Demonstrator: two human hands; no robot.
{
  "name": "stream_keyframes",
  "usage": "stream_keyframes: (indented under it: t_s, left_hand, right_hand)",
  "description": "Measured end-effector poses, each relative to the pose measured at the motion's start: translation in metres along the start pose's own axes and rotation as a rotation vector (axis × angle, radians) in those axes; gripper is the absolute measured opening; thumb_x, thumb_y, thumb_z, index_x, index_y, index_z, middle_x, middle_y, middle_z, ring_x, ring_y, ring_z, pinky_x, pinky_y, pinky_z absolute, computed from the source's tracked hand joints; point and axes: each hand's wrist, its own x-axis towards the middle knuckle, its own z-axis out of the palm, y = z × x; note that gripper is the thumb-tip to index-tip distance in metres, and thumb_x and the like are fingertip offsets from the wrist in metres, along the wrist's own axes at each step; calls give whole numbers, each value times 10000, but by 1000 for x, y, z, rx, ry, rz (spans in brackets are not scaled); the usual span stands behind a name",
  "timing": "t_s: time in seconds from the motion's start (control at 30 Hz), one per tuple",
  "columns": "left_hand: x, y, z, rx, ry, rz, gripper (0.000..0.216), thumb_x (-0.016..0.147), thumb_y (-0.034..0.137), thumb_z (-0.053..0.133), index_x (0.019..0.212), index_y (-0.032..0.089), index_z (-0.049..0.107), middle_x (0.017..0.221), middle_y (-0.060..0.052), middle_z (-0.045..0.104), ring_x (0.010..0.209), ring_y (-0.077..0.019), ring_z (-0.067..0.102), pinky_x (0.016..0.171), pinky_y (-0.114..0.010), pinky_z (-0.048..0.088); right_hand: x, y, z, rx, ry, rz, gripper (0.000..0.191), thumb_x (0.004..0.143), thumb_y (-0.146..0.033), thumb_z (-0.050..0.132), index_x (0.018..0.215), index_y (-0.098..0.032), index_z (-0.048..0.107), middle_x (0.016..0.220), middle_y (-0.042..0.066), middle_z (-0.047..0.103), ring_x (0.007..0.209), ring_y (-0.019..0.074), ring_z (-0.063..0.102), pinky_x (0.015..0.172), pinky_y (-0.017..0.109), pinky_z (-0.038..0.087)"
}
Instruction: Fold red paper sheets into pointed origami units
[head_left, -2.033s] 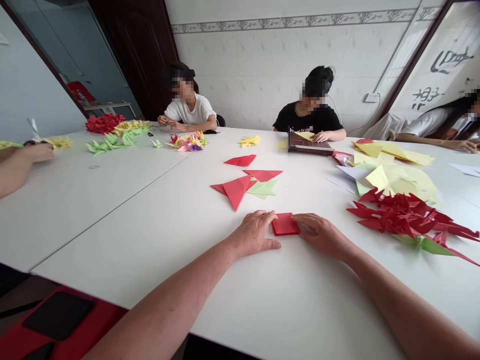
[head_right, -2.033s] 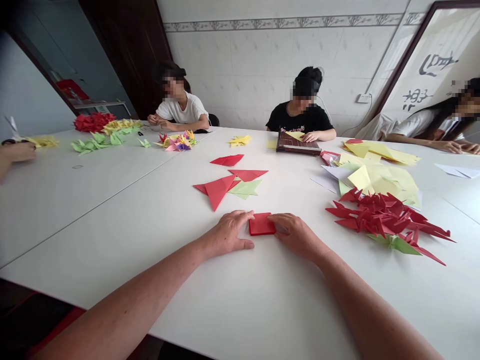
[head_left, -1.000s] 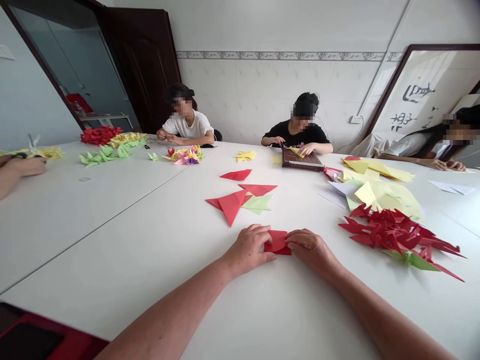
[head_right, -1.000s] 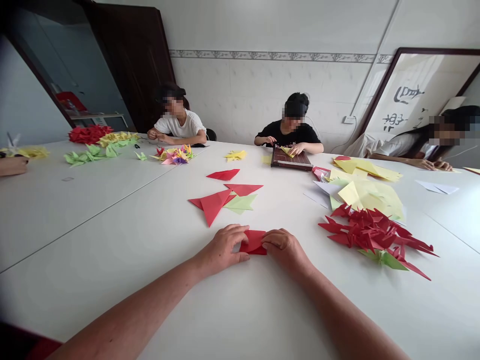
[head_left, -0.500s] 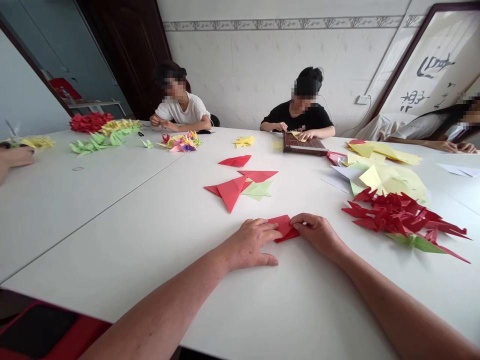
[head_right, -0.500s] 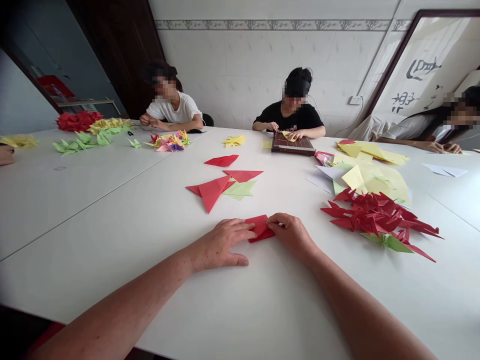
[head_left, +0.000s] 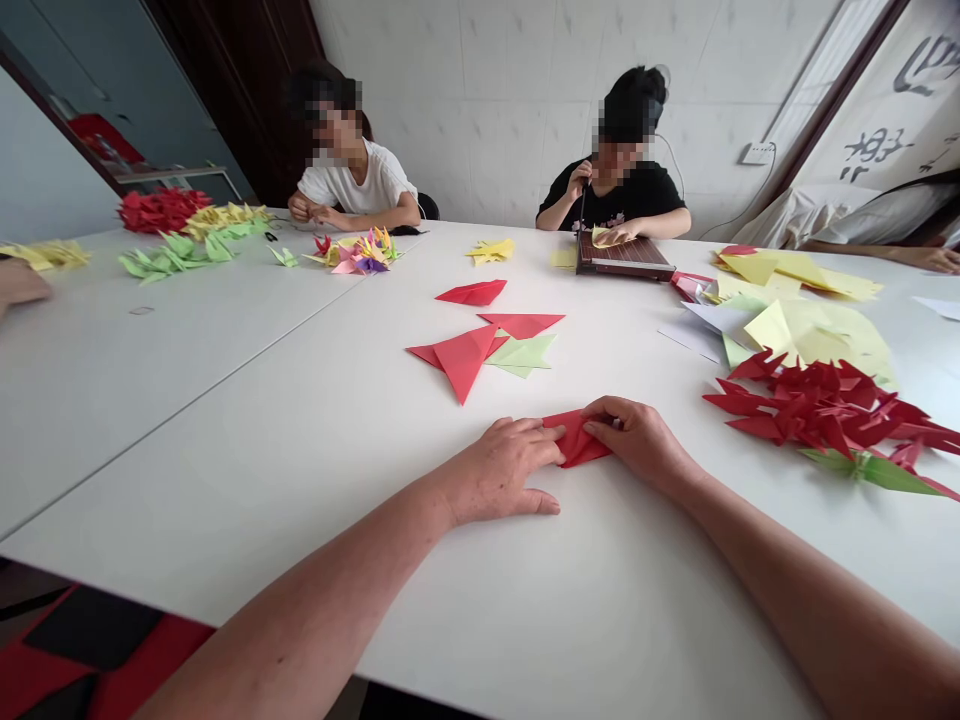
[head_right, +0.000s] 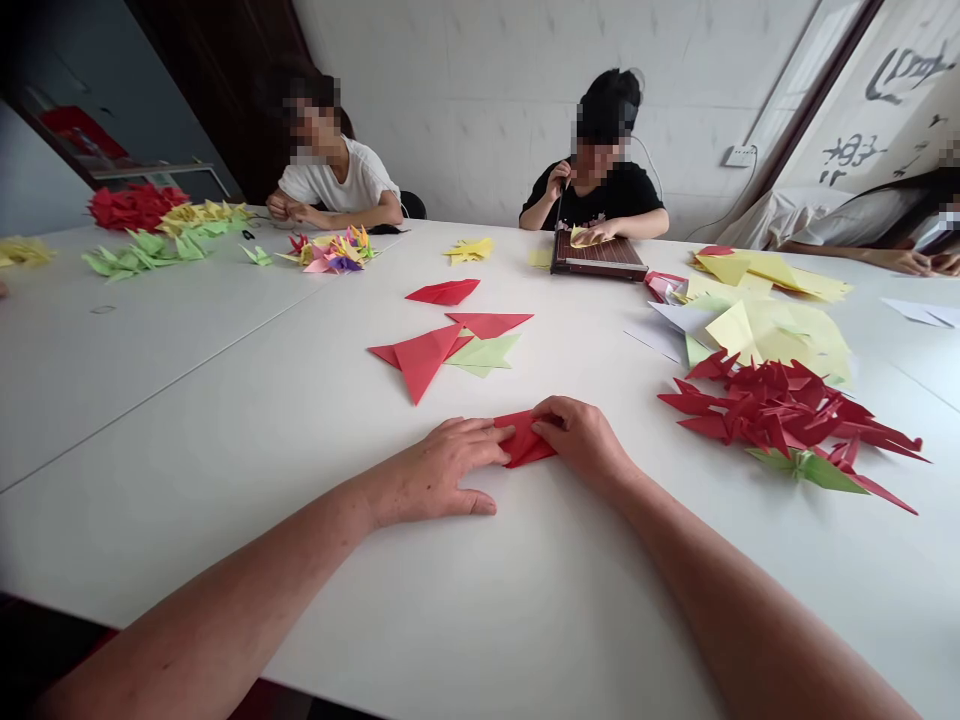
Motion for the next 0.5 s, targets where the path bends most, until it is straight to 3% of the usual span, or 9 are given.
stream_keyframes:
  t_s: [0.17, 0.5]
  left_hand:
    - [-1, 2, 2, 39, 34, 49, 311, 829, 418, 625, 1098, 263, 636, 1335, -34, 540, 1283, -282, 426, 1028, -420, 384]
    - [0, 1, 4, 88, 46, 98, 283, 845, 417, 607, 1064, 240, 634, 1224, -39, 599, 1214, -267, 483, 1005, -409, 400]
  right_hand:
    - [0, -1, 2, -15, 18, 21, 145, 774, -273, 544, 847, -228, 661, 752, -10, 675, 662, 150, 589, 621, 264, 442]
    - [0, -1, 7, -88, 49, 22, 140, 749, -221, 533, 846, -237, 633, 760, -11, 669, 681, 154, 596, 631, 266, 442]
